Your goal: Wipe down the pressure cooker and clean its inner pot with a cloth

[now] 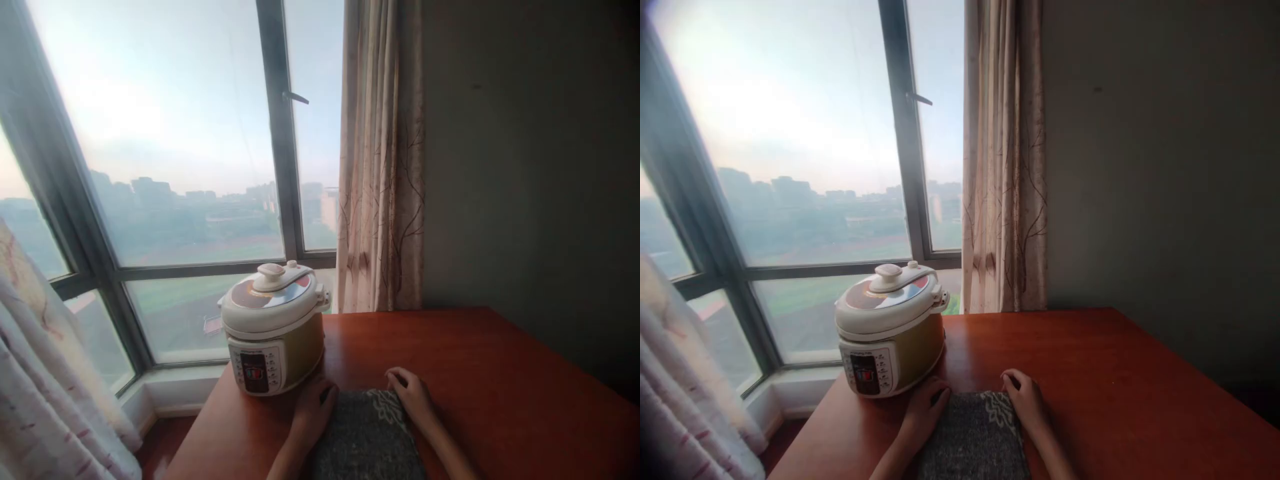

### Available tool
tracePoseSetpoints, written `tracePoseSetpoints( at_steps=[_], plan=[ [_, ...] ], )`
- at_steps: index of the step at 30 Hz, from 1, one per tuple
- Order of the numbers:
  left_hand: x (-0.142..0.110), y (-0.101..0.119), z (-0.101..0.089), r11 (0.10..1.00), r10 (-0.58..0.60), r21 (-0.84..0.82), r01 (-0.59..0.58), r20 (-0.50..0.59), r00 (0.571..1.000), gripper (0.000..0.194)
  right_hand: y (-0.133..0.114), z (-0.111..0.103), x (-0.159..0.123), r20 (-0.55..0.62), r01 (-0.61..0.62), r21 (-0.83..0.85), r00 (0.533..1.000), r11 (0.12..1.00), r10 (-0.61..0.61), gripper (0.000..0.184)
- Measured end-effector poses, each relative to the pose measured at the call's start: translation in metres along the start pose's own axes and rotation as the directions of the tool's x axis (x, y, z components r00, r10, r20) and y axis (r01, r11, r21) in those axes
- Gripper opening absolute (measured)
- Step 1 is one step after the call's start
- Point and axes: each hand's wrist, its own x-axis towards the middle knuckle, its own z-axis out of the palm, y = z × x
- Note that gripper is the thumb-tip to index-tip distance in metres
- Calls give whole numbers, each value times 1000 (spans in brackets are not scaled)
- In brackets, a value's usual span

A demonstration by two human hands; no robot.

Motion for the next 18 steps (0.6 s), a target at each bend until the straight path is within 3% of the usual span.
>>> tracePoseSetpoints(
  at_steps=[3, 5, 8, 9, 11, 13, 15, 18],
  plan=[
    [3, 4, -5, 1000, 15, -26, -16, -24, 1000, 24, -14, 4, 6, -8, -1, 23, 1000, 1000, 1, 39],
    [4, 17, -19, 997, 59, -40, -61, -37, 998, 21, -30, 8, 13, -7, 18, 54, 1000, 998, -18, 40],
    [4, 55, -64, 976, 204, -63, -208, -57, 977, 20, -64, 16, 27, 11, 63, 126, 998, 990, -65, 45],
    [4, 70, -84, 960, 269, -53, -276, -118, 956, 19, -76, 19, 33, 21, 78, 155, 996, 985, -82, 47],
    [9, 94, -129, 935, 338, -3, -355, -294, 894, 18, -102, 25, 46, 42, 102, 214, 993, 971, -114, 52],
    [20, 105, -173, 938, 317, 37, -344, -496, 809, 17, -127, 32, 59, 54, 114, 269, 990, 956, -133, 55],
    [39, 96, -210, 970, 183, 8, -244, -686, 704, 17, -148, 40, 73, 58, 112, 313, 989, 943, -137, 56],
    [75, 54, -249, 996, 5, -47, -73, -813, 582, 23, -172, 52, 89, 72, 71, 353, 992, 933, -103, 51]
  ],
)
